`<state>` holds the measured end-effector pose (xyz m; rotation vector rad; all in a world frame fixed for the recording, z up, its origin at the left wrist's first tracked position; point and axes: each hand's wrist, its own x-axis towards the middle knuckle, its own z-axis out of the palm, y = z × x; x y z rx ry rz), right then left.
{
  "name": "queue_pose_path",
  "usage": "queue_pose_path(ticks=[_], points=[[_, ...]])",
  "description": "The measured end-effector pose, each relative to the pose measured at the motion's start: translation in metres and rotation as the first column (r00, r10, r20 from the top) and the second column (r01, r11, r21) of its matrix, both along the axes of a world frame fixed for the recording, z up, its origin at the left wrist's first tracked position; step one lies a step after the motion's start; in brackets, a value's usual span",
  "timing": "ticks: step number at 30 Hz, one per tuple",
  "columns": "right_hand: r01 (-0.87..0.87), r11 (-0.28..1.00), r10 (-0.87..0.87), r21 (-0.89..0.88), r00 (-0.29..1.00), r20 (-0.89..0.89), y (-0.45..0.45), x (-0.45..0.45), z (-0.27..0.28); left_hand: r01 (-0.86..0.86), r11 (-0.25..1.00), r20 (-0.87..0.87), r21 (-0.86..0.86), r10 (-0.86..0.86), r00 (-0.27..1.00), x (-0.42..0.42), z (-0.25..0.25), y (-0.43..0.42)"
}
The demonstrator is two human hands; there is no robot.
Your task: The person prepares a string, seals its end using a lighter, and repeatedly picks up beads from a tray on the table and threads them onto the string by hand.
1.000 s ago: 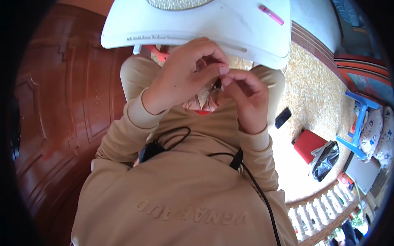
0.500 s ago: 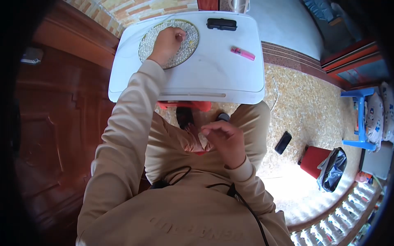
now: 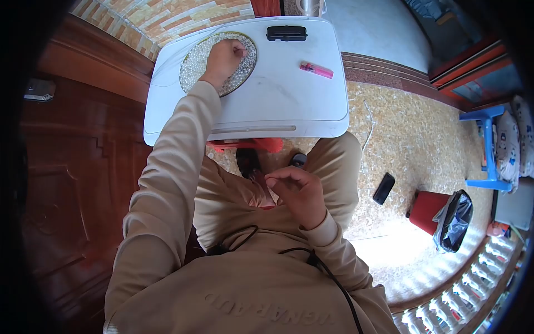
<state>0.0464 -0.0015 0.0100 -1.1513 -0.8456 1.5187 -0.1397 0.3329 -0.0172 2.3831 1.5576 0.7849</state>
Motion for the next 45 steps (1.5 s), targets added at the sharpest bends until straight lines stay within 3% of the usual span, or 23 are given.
queue_pose_path(ticks=[4,9,11,12,14,17,24,29,34,45], points=[[-0.011,1.0,0.011,0.021,1.0,0.01,0.0,-0.004,0.006,-0.06,0.997,0.356,-0.056,0.077,0.931,-0.007,0.016,-0.015],[-0.01,0.999,0.011,0.035,1.0,-0.021,0.001,-0.004,0.004,-0.032,0.974,0.505,-0.224,0.145,0.851,-0.021,0.049,-0.062],[-0.006,0.999,0.007,0.042,1.0,-0.01,0.004,-0.005,0.005,0.114,0.927,0.705,-0.357,0.187,0.684,-0.024,0.064,-0.105],[0.001,0.999,-0.001,0.052,1.0,0.002,0.006,-0.005,0.006,0.113,0.922,0.704,-0.37,0.199,0.682,-0.023,0.069,-0.126],[0.013,0.998,-0.014,0.055,0.999,0.029,0.006,-0.005,0.009,0.127,0.899,0.8,-0.42,0.3,0.519,-0.018,0.071,-0.168],[-0.005,1.0,0.005,0.003,1.0,0.021,0.009,-0.005,0.017,0.163,0.839,0.794,-0.518,0.402,0.455,-0.017,0.063,-0.218],[-0.087,0.996,0.087,-0.006,0.993,0.084,0.014,-0.005,0.02,0.309,0.816,0.869,-0.488,0.422,0.257,0.0,0.046,-0.285],[-0.056,0.998,0.054,0.03,0.997,0.058,0.013,-0.009,0.02,0.32,0.863,0.889,-0.391,0.265,0.372,0.004,0.038,-0.296],[-0.109,0.994,0.108,0.008,0.992,0.063,0.01,-0.003,0.019,0.333,0.872,0.902,-0.36,0.233,0.364,0.008,0.043,-0.3],[-0.1,0.995,0.098,0.01,0.989,0.106,0.008,-0.006,0.022,0.437,0.769,0.883,-0.466,0.369,0.291,0.009,0.062,-0.301]])
